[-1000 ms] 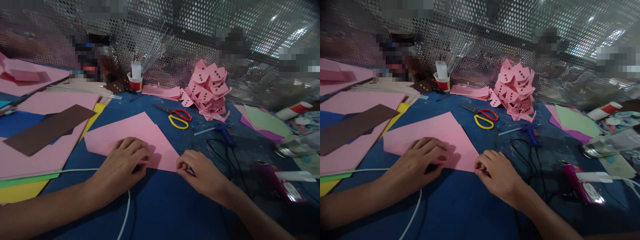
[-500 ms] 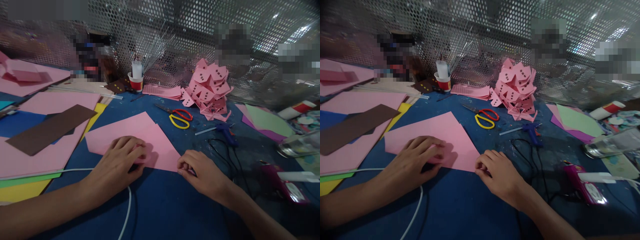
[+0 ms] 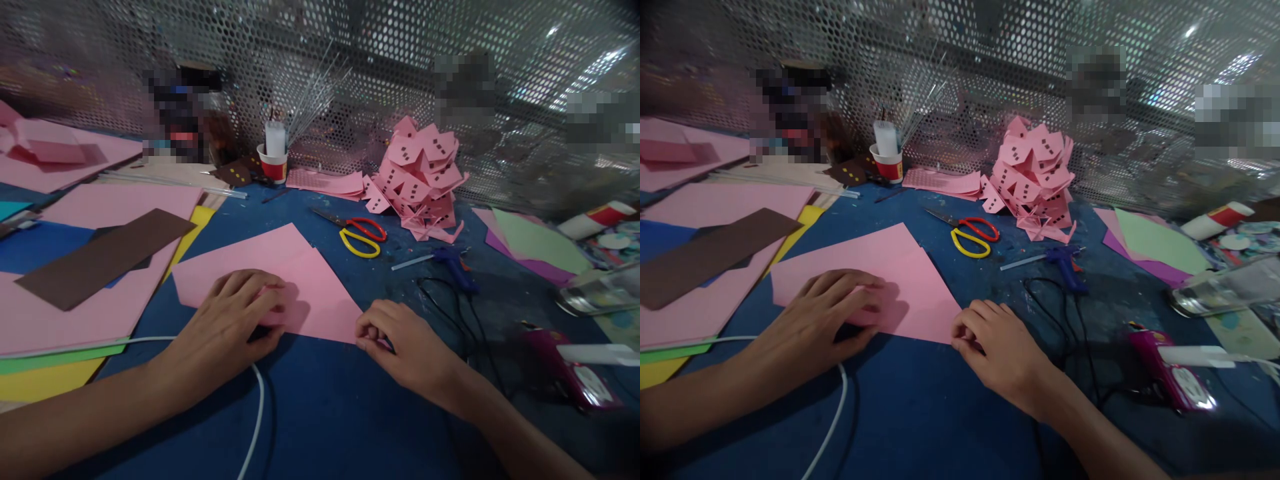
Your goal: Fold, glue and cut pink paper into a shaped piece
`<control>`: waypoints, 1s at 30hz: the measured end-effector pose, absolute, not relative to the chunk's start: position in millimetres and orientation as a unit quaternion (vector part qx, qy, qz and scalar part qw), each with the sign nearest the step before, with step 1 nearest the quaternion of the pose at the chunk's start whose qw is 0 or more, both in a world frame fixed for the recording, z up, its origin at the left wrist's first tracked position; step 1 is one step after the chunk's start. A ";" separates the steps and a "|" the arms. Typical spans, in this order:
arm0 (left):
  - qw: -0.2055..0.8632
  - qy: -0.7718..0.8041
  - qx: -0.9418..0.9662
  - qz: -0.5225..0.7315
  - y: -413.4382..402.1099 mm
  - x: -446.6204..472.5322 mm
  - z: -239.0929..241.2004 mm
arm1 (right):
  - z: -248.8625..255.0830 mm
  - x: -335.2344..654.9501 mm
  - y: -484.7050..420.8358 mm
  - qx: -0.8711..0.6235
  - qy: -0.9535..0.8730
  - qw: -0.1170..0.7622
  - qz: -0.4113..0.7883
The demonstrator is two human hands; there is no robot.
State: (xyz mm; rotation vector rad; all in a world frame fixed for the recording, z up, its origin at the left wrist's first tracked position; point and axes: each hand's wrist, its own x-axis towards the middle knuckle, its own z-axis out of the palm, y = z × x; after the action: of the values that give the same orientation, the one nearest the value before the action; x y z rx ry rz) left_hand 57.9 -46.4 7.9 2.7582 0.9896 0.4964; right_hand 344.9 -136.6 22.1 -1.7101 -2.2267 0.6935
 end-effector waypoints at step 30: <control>0.074 0.364 0.915 0.158 -48.2 59.3 10.0 | 19.9 346.5 -137.4 -0.580 -0.769 0.134 0.234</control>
State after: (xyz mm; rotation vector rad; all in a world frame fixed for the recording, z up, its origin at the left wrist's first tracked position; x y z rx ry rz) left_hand 59.3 -48.2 10.0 2.7452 1.0932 0.4741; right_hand 346.5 -137.4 19.9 -1.6814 -2.2296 0.6783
